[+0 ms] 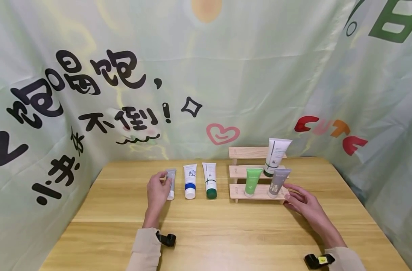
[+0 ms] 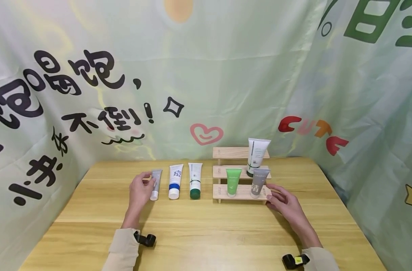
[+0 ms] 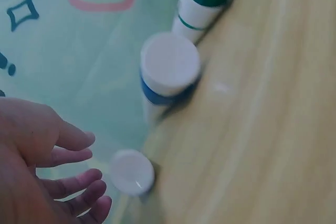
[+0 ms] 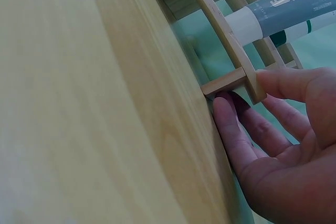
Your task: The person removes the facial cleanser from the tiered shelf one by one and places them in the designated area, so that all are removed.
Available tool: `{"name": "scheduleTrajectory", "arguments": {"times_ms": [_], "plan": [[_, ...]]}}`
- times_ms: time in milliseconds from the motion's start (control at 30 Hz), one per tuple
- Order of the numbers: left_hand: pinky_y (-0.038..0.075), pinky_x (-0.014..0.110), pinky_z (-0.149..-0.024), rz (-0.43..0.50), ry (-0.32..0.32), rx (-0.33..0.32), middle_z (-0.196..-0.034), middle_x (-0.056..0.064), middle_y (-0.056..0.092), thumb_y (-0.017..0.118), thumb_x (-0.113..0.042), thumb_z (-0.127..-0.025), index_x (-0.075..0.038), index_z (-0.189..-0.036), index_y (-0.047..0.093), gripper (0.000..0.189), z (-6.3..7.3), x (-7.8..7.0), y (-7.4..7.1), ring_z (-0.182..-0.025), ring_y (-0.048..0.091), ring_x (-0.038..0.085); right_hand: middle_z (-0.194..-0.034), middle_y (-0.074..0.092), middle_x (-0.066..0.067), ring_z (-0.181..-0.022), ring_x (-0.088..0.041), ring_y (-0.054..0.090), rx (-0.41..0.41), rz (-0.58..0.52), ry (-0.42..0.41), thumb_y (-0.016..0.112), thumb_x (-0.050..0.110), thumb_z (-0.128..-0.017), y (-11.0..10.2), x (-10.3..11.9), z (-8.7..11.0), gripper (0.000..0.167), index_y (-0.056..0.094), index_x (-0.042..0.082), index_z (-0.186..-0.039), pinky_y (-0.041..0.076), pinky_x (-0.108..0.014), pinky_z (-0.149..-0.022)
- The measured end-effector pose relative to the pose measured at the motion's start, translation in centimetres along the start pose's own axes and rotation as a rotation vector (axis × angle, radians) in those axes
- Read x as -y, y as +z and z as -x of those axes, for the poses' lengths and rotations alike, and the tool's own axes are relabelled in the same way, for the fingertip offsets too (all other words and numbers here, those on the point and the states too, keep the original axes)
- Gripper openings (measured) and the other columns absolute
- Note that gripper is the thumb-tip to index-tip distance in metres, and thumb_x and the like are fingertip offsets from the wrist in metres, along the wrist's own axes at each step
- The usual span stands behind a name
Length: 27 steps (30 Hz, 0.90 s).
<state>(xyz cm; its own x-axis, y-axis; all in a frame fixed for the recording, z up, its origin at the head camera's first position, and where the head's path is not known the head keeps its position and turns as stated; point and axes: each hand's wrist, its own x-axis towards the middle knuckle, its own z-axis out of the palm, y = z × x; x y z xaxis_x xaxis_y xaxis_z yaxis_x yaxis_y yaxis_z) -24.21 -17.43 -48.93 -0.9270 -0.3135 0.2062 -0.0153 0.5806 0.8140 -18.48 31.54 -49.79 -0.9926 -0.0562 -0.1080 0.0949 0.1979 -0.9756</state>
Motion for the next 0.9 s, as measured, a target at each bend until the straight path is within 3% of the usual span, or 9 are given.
{"name": "scheduleTrajectory", "arguments": {"times_ms": [133, 300, 467, 700, 900], "plan": [[0.054, 0.047, -0.081, 0.046, 0.041, -0.005, -0.122, 0.020, 0.065, 0.068, -0.008, -0.097, -0.001, -0.125, 0.068, 0.029, 0.3, -1.3, -0.3, -0.104, 0.063, 0.036, -0.151, 0.040, -0.035, -0.107, 0.005, 0.061, 0.004, 0.000, -0.004, 0.061, 0.029, -0.105, 0.0, -0.1, 0.1, 0.065, 0.035, -0.003, -0.155, 0.057, -0.027, -0.091], [0.055, 0.038, -0.079, 0.171, 0.126, -0.011, -0.118, 0.017, 0.068, 0.069, -0.004, -0.096, -0.002, -0.121, 0.070, 0.024, 0.7, -3.5, -0.2, -0.099, 0.066, 0.031, -0.153, 0.038, -0.034, -0.107, 0.008, 0.060, 0.000, 0.012, -0.003, 0.061, 0.031, -0.105, -0.1, -0.1, 0.0, 0.065, 0.036, -0.002, -0.155, 0.056, -0.025, -0.091], [0.055, 0.029, -0.075, 0.288, 0.189, 0.025, -0.116, 0.014, 0.070, 0.070, -0.001, -0.095, -0.003, -0.119, 0.071, 0.024, 1.5, -5.5, 0.3, -0.097, 0.068, 0.028, -0.153, 0.038, -0.035, -0.106, 0.008, 0.059, -0.002, 0.016, 0.007, 0.061, 0.032, -0.105, -0.1, 0.0, 0.1, 0.066, 0.036, -0.002, -0.155, 0.056, -0.025, -0.091], [0.055, 0.029, -0.076, 0.436, 0.249, 0.127, -0.115, 0.014, 0.071, 0.071, -0.004, -0.096, -0.006, -0.118, 0.072, 0.022, 3.2, -8.3, 1.3, -0.100, 0.068, 0.030, -0.153, 0.038, -0.034, -0.107, 0.008, 0.060, 0.005, 0.012, 0.005, 0.060, 0.032, -0.105, -0.1, 0.1, 0.1, 0.065, 0.035, -0.002, -0.155, 0.056, -0.025, -0.091], [0.058, 0.039, -0.084, 0.554, 0.311, 0.256, -0.116, 0.011, 0.069, 0.072, -0.008, -0.096, -0.008, -0.122, 0.069, 0.027, 4.2, -10.9, 3.0, -0.102, 0.066, 0.028, -0.152, 0.039, -0.035, -0.108, 0.006, 0.061, 0.003, 0.007, -0.004, 0.060, 0.031, -0.105, -0.1, 0.1, 0.2, 0.064, 0.036, -0.002, -0.155, 0.056, -0.025, -0.091]]}}
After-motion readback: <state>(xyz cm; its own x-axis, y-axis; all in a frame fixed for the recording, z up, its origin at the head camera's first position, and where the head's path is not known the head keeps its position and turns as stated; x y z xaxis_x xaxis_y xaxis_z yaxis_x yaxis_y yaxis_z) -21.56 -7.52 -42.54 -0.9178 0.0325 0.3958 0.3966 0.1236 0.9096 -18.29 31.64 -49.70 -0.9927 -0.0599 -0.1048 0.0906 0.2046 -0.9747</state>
